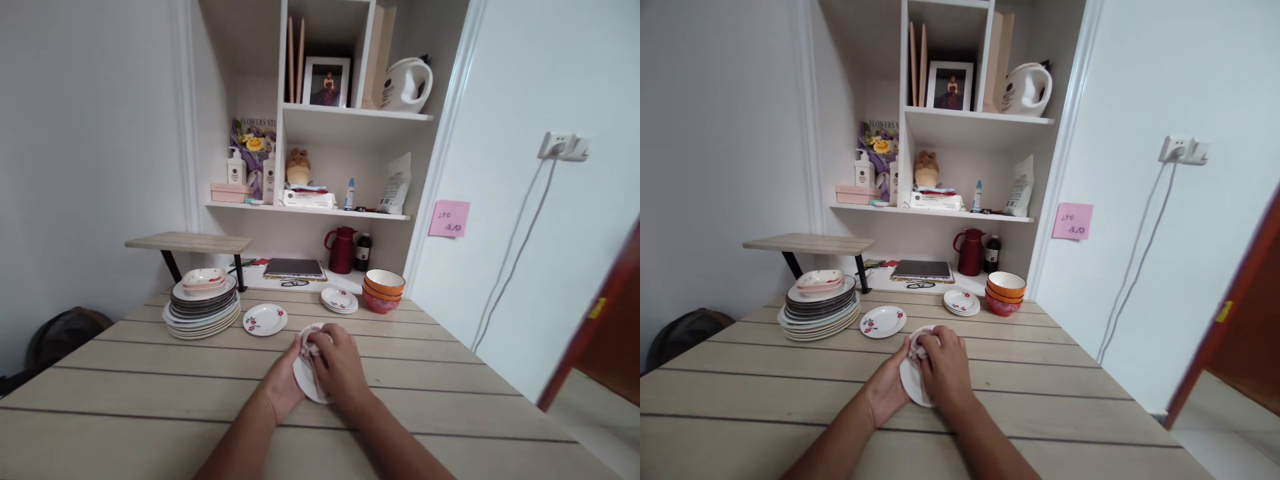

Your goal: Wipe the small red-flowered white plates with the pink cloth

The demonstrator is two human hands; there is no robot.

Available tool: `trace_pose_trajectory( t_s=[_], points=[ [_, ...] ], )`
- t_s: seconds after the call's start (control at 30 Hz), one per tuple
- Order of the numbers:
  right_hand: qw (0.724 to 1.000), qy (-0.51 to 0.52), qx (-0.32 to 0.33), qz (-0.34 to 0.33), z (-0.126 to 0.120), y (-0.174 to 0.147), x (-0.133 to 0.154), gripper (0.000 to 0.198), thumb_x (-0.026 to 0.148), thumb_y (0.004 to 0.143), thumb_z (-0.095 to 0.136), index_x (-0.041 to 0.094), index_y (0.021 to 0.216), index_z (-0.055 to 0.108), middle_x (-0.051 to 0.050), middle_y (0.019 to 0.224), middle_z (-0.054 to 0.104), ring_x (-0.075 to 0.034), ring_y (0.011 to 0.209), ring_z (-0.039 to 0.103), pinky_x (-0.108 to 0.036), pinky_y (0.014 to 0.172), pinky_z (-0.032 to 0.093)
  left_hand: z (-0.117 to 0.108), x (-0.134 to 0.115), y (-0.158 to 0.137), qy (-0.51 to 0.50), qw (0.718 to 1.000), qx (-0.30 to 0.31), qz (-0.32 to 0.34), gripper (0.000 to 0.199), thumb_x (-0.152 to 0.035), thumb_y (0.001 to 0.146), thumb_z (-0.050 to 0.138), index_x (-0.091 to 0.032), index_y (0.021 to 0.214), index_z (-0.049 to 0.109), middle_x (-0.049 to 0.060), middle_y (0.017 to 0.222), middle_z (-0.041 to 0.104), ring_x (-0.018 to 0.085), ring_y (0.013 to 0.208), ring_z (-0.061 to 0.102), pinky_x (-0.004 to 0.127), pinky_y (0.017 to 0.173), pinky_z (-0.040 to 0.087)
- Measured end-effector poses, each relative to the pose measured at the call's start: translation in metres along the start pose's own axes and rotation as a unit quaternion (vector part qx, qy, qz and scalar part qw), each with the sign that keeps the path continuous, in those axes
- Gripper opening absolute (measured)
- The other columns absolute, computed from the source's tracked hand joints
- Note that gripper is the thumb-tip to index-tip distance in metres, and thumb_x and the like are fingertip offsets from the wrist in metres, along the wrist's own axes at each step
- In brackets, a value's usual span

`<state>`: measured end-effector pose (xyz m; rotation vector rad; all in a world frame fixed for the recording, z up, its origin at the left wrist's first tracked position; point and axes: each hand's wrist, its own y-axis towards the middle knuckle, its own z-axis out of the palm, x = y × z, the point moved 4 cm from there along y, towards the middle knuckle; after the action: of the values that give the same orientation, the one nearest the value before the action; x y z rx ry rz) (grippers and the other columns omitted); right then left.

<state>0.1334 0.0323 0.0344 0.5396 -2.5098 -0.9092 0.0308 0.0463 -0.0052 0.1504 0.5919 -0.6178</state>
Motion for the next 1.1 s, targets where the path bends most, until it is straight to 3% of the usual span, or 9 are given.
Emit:
trace_pose_trajectory(
  t_s=[0.1,0.2,0.43,0.63,0.77,0.97,1.1],
  points=[
    [0.997,-0.036,-0.038,0.058,-0.006,0.002,-0.020,0.037,0.013,0.082,0.055,0.028,0.114,0.065,-0.007,0.113,0.058,-0.024,0.104,0.051,-0.037,0.088,0.033,0.003,0.000,-0.001,-0.001,1.000,-0.003,-0.001,0.051,-0.048,0.091,0.053,-0.014,0.129,0.060,0.013,0.117,0.072,0.027,0.115,0.063,0.039,0.102,0.041],
    [0.994,-0.060,-0.030,0.085,-0.005,0.001,-0.032,0.034,0.013,0.082,0.055,0.028,0.110,0.067,-0.008,0.110,0.058,-0.024,0.102,0.051,-0.036,0.086,0.033,0.000,-0.007,0.000,-0.013,1.000,-0.006,0.024,0.055,-0.050,0.092,0.048,-0.013,0.132,0.058,0.014,0.117,0.072,0.028,0.118,0.061,0.042,0.106,0.038],
    [0.999,-0.022,0.035,0.027,0.007,-0.003,-0.009,0.032,0.013,0.081,0.058,0.029,0.106,0.068,-0.005,0.103,0.061,-0.022,0.097,0.052,-0.034,0.084,0.032,-0.012,-0.027,0.002,-0.064,0.991,0.018,0.118,0.047,-0.045,0.095,0.045,-0.014,0.126,0.062,0.012,0.120,0.070,0.027,0.121,0.059,0.043,0.109,0.035],
    [0.998,0.022,0.042,-0.029,0.008,-0.003,0.006,0.035,0.010,0.079,0.056,0.029,0.107,0.067,-0.005,0.106,0.060,-0.022,0.098,0.051,-0.035,0.086,0.033,-0.002,-0.009,0.000,-0.018,1.000,0.009,0.023,0.043,-0.044,0.093,0.051,-0.010,0.113,0.068,0.013,0.113,0.073,0.026,0.114,0.063,0.037,0.103,0.041],
    [1.000,0.002,-0.002,0.008,0.002,0.000,-0.006,0.032,0.013,0.083,0.055,0.029,0.109,0.067,-0.007,0.108,0.059,-0.023,0.099,0.051,-0.036,0.088,0.033,0.004,-0.001,-0.002,-0.002,1.000,0.000,-0.005,0.045,-0.045,0.092,0.053,-0.012,0.120,0.066,0.013,0.111,0.073,0.026,0.110,0.065,0.038,0.101,0.042],
    [0.996,-0.033,-0.018,0.078,-0.003,0.001,-0.036,0.032,0.012,0.083,0.054,0.027,0.108,0.068,-0.007,0.108,0.059,-0.023,0.102,0.052,-0.036,0.087,0.034,0.006,-0.008,-0.004,-0.023,1.000,-0.006,0.018,0.051,-0.045,0.093,0.049,-0.014,0.134,0.056,0.013,0.120,0.070,0.027,0.117,0.062,0.041,0.107,0.039],
    [0.998,-0.013,0.025,0.053,0.002,-0.001,-0.032,0.032,0.011,0.082,0.055,0.027,0.107,0.067,-0.006,0.103,0.060,-0.022,0.098,0.053,-0.035,0.087,0.034,0.001,-0.016,-0.004,-0.043,0.998,-0.003,0.055,0.054,-0.044,0.092,0.051,-0.013,0.136,0.054,0.014,0.120,0.070,0.028,0.119,0.061,0.044,0.109,0.037]
  ],
)
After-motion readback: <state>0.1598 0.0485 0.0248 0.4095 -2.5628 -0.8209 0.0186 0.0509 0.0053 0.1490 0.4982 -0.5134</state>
